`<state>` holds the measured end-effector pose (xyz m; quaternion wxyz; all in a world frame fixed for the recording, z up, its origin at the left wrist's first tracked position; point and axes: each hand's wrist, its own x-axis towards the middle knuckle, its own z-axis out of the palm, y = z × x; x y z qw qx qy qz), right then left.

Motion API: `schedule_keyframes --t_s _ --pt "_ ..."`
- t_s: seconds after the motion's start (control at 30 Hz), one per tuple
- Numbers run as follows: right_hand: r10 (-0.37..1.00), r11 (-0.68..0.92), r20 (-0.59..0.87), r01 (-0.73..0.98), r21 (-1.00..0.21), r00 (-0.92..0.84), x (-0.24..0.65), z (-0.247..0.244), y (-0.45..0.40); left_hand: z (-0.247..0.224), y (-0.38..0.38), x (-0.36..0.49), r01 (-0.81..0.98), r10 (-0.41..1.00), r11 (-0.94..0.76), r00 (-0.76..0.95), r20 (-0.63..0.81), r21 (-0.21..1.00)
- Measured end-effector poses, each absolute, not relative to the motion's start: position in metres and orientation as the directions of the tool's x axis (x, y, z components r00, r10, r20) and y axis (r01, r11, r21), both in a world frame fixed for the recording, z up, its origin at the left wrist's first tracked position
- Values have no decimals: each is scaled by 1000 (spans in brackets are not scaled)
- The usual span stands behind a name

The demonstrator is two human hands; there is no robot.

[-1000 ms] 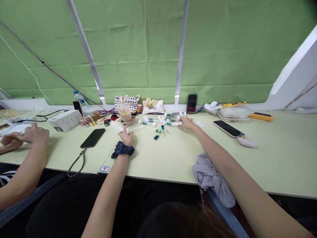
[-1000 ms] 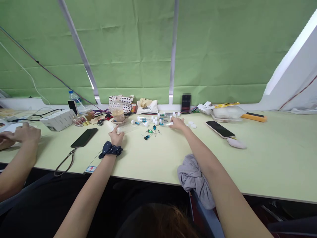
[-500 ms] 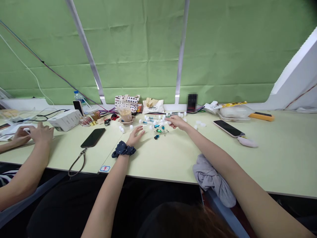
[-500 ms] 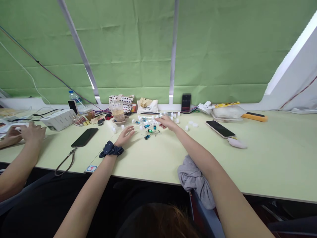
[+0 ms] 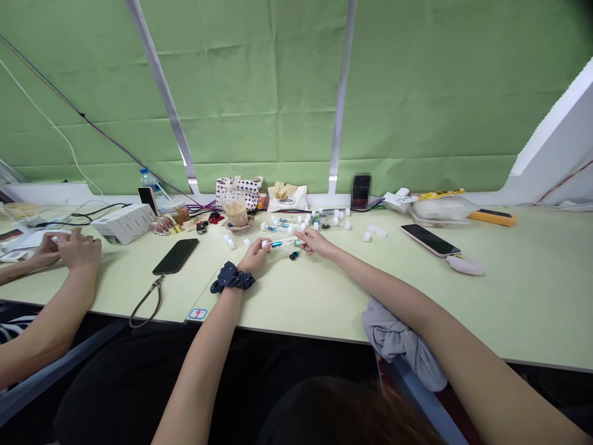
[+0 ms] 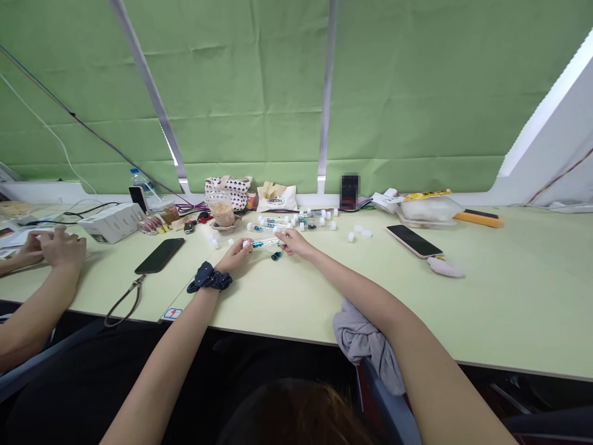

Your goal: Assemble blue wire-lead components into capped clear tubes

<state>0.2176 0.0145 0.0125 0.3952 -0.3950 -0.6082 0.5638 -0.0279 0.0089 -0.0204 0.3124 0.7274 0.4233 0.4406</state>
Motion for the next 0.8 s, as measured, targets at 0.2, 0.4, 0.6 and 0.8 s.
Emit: schedule_keyframes --t_s 0.2,0.4,0.6,0.8 --pt "928 109 87 41 -993 -362 215 11 11 -25 11 -28 313 908 -414 213 362 855" --pt "947 200 134 210 -957 -291 212 11 5 -27 12 -21 288 942 -336 76 328 897" --pt "802 566 420 316 -761 -425 211 19 -10 -25 11 -25 345 962 -215 -84 259 914" --pt "855 476 416 153 -866 -309 215 18 -3 -22 10 -24 301 966 -181 -124 226 936"
